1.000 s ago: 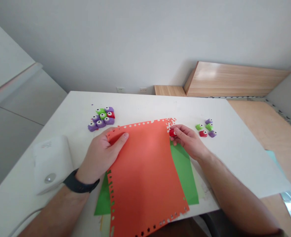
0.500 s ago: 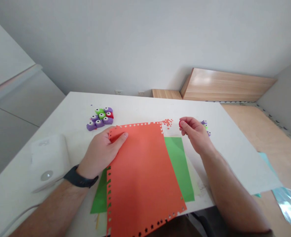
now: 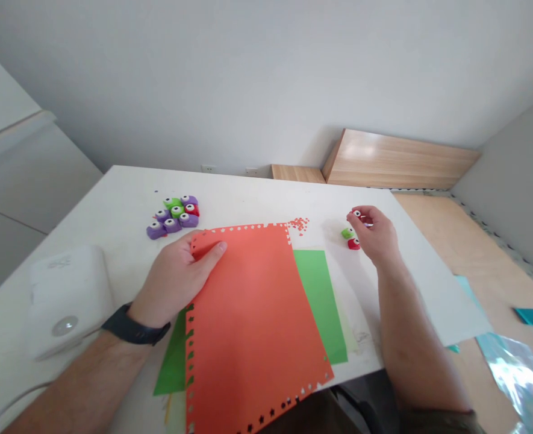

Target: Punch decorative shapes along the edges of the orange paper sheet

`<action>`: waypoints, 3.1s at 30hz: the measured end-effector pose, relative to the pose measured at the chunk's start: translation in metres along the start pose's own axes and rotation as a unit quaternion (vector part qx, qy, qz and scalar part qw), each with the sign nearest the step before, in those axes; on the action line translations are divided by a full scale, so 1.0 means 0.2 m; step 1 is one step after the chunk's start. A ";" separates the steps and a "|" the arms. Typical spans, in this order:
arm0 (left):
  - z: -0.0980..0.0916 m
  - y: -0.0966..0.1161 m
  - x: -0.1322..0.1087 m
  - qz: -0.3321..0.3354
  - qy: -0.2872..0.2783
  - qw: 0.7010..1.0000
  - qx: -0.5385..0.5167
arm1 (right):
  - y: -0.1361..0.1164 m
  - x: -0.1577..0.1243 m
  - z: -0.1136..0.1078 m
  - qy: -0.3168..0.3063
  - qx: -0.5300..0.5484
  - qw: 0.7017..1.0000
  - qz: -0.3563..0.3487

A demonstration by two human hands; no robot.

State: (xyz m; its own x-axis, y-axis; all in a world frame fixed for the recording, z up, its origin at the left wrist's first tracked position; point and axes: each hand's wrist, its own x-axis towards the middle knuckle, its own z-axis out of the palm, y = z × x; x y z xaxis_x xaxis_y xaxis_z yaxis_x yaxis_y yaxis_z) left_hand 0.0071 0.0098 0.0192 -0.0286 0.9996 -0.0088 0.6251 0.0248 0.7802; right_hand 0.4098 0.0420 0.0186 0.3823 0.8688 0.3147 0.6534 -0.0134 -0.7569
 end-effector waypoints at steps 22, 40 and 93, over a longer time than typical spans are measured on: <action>0.00 0.00 0.02 -0.001 -0.009 1.000 0.028 | -0.22 -0.17 0.04 -0.235 0.361 0.901 0.052; 0.03 -0.03 0.03 0.002 0.003 0.998 0.056 | -0.22 -0.18 0.03 -0.255 0.400 0.880 0.008; 0.04 -0.04 0.03 0.023 -0.011 0.999 0.026 | 0.36 0.13 0.08 -0.026 -0.332 0.943 0.002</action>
State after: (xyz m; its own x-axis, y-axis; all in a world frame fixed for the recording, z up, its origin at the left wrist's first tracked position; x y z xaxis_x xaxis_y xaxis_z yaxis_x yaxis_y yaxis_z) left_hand 0.0085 0.0154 0.0076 0.0181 0.9998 0.0119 0.6651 -0.0209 0.7465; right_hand 0.4554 0.0720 -0.0367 0.3648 0.8907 0.2713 0.9235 -0.3090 -0.2271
